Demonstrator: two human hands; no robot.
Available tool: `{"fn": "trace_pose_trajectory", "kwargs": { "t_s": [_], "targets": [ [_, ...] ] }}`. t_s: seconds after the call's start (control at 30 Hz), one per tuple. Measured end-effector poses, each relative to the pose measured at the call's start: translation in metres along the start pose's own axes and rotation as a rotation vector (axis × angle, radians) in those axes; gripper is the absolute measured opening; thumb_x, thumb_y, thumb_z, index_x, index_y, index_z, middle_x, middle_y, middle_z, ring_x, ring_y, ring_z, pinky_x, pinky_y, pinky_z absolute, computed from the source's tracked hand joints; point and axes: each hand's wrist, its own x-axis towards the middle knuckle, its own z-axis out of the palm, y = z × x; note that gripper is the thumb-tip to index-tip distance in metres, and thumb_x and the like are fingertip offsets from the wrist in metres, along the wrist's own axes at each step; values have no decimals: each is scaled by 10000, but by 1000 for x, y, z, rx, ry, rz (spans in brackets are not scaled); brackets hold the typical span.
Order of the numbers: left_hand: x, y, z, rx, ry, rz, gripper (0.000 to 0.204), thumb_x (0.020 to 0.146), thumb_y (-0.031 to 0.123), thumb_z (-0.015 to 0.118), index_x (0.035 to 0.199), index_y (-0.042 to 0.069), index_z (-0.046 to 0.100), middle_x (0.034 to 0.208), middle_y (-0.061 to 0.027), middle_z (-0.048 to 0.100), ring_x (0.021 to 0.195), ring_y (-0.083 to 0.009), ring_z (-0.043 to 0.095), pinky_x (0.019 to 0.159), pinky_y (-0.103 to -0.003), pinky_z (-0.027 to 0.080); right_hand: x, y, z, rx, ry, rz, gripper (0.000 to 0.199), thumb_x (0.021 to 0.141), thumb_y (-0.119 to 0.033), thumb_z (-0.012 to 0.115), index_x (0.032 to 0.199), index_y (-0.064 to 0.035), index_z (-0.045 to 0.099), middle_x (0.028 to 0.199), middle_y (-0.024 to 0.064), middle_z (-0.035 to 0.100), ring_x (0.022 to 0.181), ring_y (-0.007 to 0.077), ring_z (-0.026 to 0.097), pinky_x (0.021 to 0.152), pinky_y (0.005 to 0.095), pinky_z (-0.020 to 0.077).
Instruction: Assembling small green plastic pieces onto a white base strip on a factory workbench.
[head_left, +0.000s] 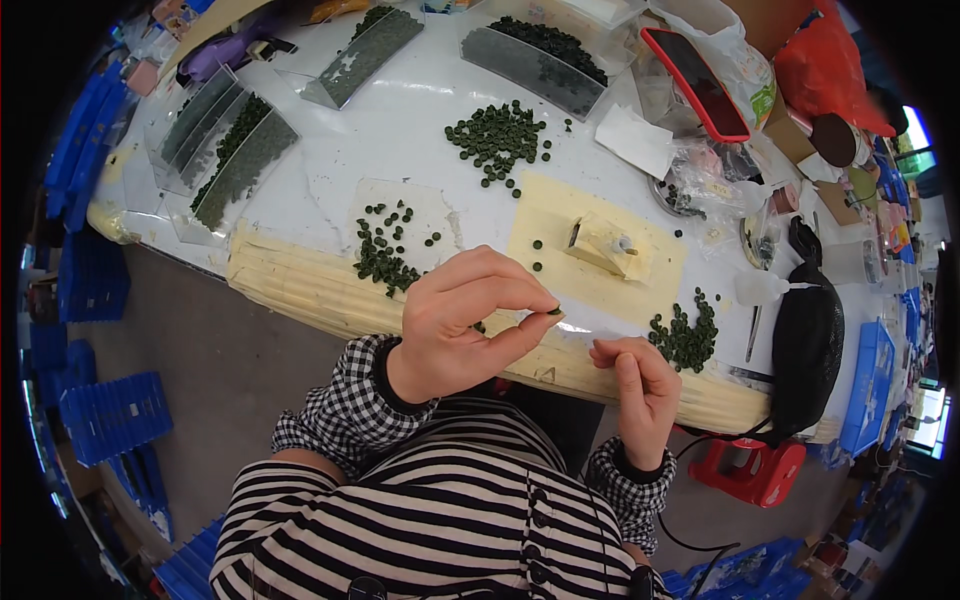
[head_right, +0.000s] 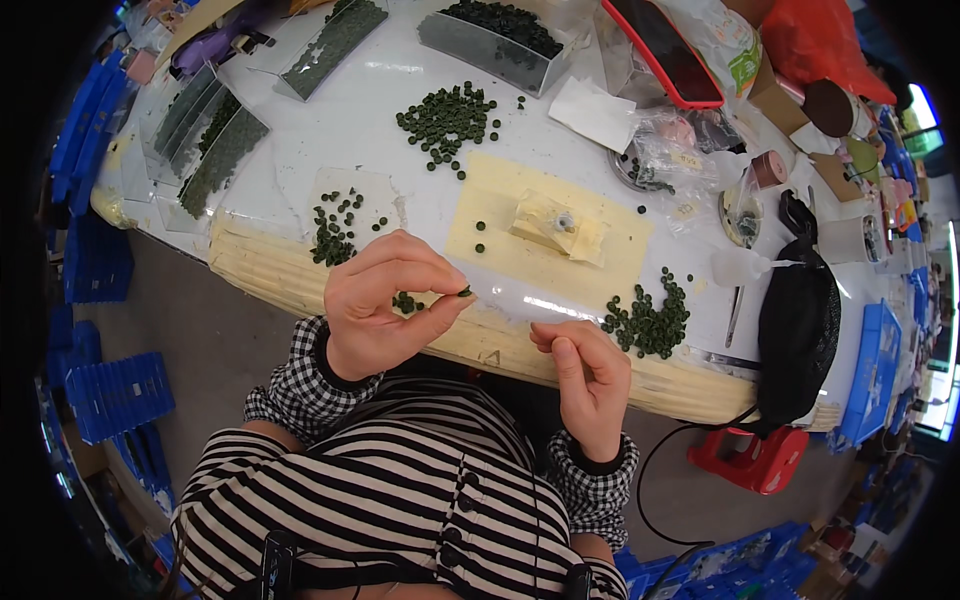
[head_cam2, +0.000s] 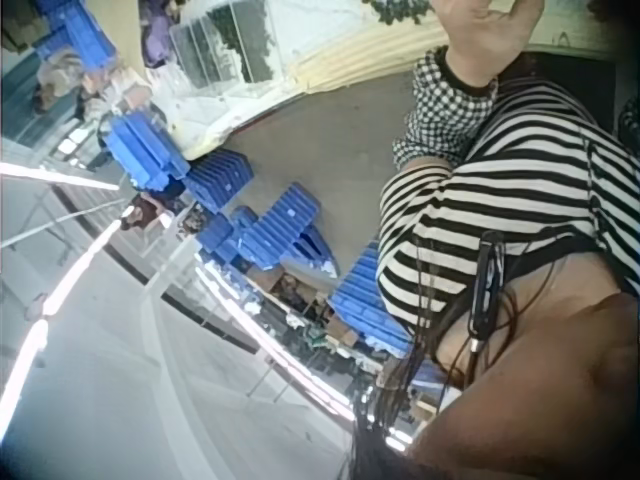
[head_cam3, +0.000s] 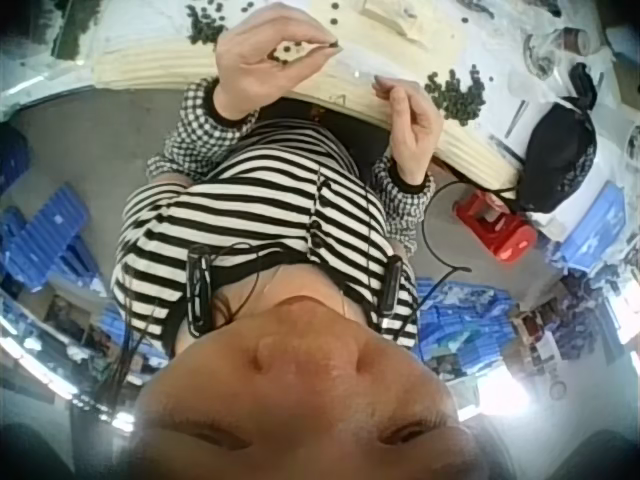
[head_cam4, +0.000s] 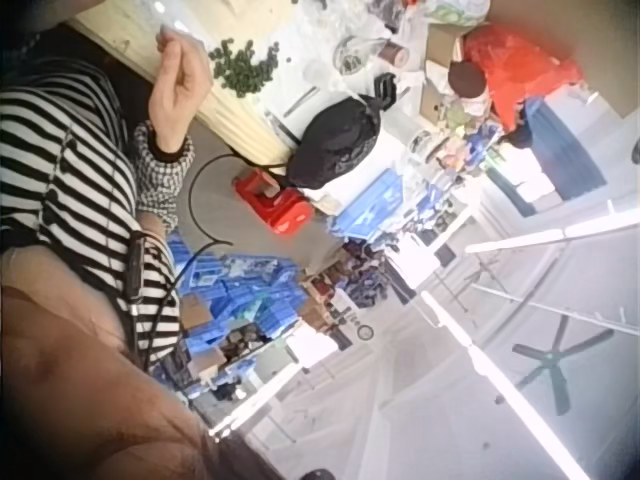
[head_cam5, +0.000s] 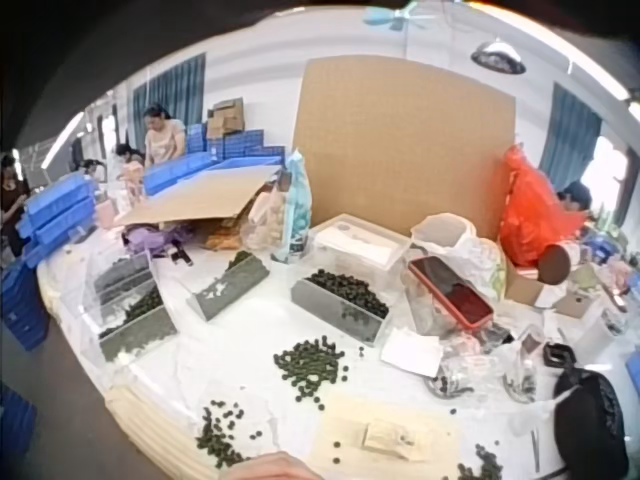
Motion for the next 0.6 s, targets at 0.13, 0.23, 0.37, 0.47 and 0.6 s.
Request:
{"fn": "trace_pose_trajectory", "kwargs": {
  "t_s": [0.13, 0.23, 0.37, 0.47, 0.6],
  "targets": [
    [-1, 0, 0, -8, 2, -3, 233, 682, -88, 774, 876, 11, 690, 853, -93, 679, 755, -185, 644, 647, -273, 499, 0, 1, 0, -4, -3, -4, 194, 965, -64, 532, 986, 67, 672, 886, 111, 683, 819, 167, 624, 771, 273, 482],
    [-1, 0, 0, -9, -9, -5, 230, 687, -91, 774, 879, 5, 690, 855, -95, 678, 758, -181, 644, 648, -270, 502, -1, 1, 0, 11, 2, 4, 194, 966, -66, 532, 989, 66, 673, 890, 110, 684, 821, 167, 624, 774, 273, 483],
    [-3, 0, -1, -91, -28, -85, 222, 700, -102, 768, 886, -7, 694, 866, -104, 682, 762, -180, 643, 660, -270, 508, -1, 2, 0, 3, -4, -5, 196, 967, -68, 532, 994, 67, 672, 895, 112, 684, 824, 168, 625, 777, 273, 484],
    [-3, -3, -2, -235, -71, -190, 218, 711, -114, 763, 896, -20, 698, 880, -118, 687, 784, -180, 644, 686, -272, 510, -1, 2, -1, 3, -4, -8, 197, 966, -68, 532, 996, 68, 672, 898, 114, 684, 826, 169, 625, 779, 274, 485],
    [-6, -8, -1, -396, -66, -262, 196, 759, -61, 755, 945, -16, 714, 881, -109, 696, 792, -155, 649, 697, -260, 511, -1, 1, -1, -2, -7, -11, 198, 964, -67, 531, 996, 70, 671, 903, 117, 684, 827, 171, 626, 782, 276, 486]
  ]
}}
